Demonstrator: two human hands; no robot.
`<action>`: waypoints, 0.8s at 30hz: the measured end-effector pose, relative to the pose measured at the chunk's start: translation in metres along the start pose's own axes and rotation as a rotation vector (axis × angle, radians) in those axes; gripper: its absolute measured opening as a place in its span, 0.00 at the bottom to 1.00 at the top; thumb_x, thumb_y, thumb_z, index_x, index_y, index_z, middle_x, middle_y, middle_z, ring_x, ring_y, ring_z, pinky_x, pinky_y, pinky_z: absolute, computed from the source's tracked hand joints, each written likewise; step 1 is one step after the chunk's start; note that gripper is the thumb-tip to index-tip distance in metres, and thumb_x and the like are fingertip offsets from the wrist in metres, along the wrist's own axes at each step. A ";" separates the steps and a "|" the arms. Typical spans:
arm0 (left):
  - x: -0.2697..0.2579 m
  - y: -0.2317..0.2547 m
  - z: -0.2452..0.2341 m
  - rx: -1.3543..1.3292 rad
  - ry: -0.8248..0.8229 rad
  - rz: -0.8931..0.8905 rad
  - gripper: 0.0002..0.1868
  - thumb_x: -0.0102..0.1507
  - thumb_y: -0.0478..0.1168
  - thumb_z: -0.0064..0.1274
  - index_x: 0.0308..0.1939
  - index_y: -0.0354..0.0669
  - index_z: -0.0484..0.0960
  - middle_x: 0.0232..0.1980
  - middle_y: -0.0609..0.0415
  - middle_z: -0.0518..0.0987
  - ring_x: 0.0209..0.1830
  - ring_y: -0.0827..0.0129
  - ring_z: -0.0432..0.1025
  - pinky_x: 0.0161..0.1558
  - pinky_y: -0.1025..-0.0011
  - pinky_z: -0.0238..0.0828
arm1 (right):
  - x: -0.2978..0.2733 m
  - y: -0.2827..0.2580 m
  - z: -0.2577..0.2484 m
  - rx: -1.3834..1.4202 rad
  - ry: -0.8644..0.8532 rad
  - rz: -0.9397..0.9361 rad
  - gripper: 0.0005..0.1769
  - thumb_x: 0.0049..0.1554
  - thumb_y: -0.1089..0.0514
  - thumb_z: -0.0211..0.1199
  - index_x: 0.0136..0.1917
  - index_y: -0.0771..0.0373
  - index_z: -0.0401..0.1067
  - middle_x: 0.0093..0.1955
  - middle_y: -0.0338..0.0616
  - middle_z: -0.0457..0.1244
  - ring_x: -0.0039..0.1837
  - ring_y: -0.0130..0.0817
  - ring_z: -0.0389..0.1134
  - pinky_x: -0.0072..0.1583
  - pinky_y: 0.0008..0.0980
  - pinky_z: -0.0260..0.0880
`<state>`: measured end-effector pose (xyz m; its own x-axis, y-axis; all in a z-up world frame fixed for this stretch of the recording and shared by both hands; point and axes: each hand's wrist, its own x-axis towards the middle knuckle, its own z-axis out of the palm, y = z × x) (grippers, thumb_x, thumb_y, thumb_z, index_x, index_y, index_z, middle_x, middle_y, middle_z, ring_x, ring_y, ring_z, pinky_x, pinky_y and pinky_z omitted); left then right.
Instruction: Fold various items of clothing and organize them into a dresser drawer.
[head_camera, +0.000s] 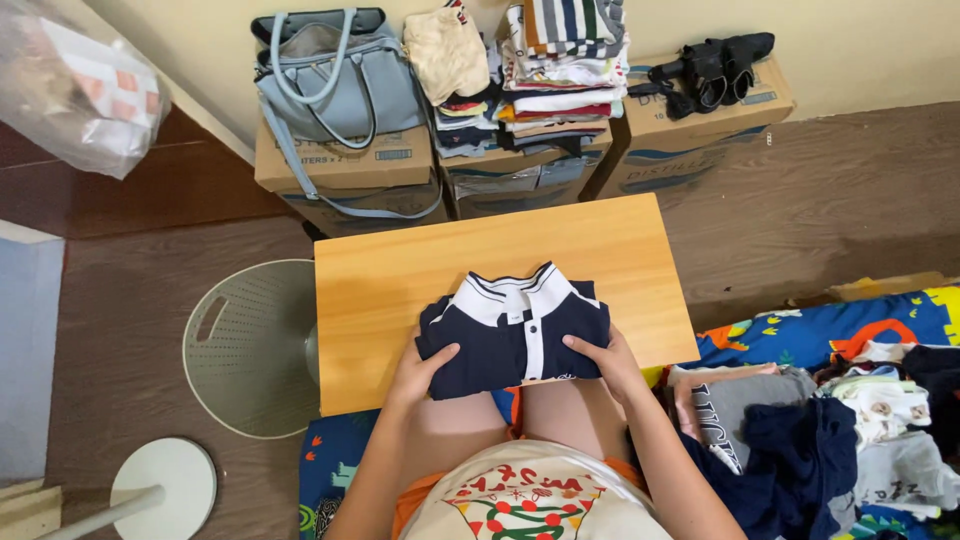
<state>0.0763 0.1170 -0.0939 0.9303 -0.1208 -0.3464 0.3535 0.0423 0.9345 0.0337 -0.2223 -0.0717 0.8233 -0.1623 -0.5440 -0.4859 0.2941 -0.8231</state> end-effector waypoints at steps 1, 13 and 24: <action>0.003 -0.008 -0.002 -0.006 0.012 -0.014 0.32 0.56 0.37 0.68 0.62 0.34 0.73 0.53 0.50 0.82 0.52 0.68 0.75 0.55 0.71 0.73 | 0.001 0.001 -0.001 0.002 0.000 -0.004 0.33 0.48 0.63 0.74 0.66 0.69 0.69 0.57 0.48 0.70 0.56 0.33 0.73 0.57 0.32 0.75; 0.004 0.032 0.013 0.026 0.037 0.017 0.30 0.56 0.35 0.67 0.61 0.33 0.76 0.53 0.51 0.83 0.51 0.69 0.77 0.55 0.70 0.74 | 0.011 -0.009 -0.008 -0.001 0.035 -0.077 0.31 0.49 0.64 0.73 0.66 0.66 0.71 0.57 0.47 0.71 0.56 0.32 0.72 0.57 0.33 0.75; 0.220 0.158 0.084 -0.070 -0.077 0.307 0.32 0.56 0.36 0.70 0.63 0.40 0.76 0.54 0.56 0.81 0.53 0.72 0.74 0.58 0.71 0.71 | 0.164 -0.199 -0.012 -0.110 0.074 -0.635 0.34 0.50 0.66 0.75 0.68 0.65 0.69 0.61 0.40 0.69 0.61 0.29 0.69 0.64 0.30 0.71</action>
<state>0.3284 0.0136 -0.0152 0.9853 -0.1665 -0.0391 0.0655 0.1562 0.9855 0.2617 -0.3187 0.0011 0.9396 -0.3389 0.0473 0.0581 0.0218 -0.9981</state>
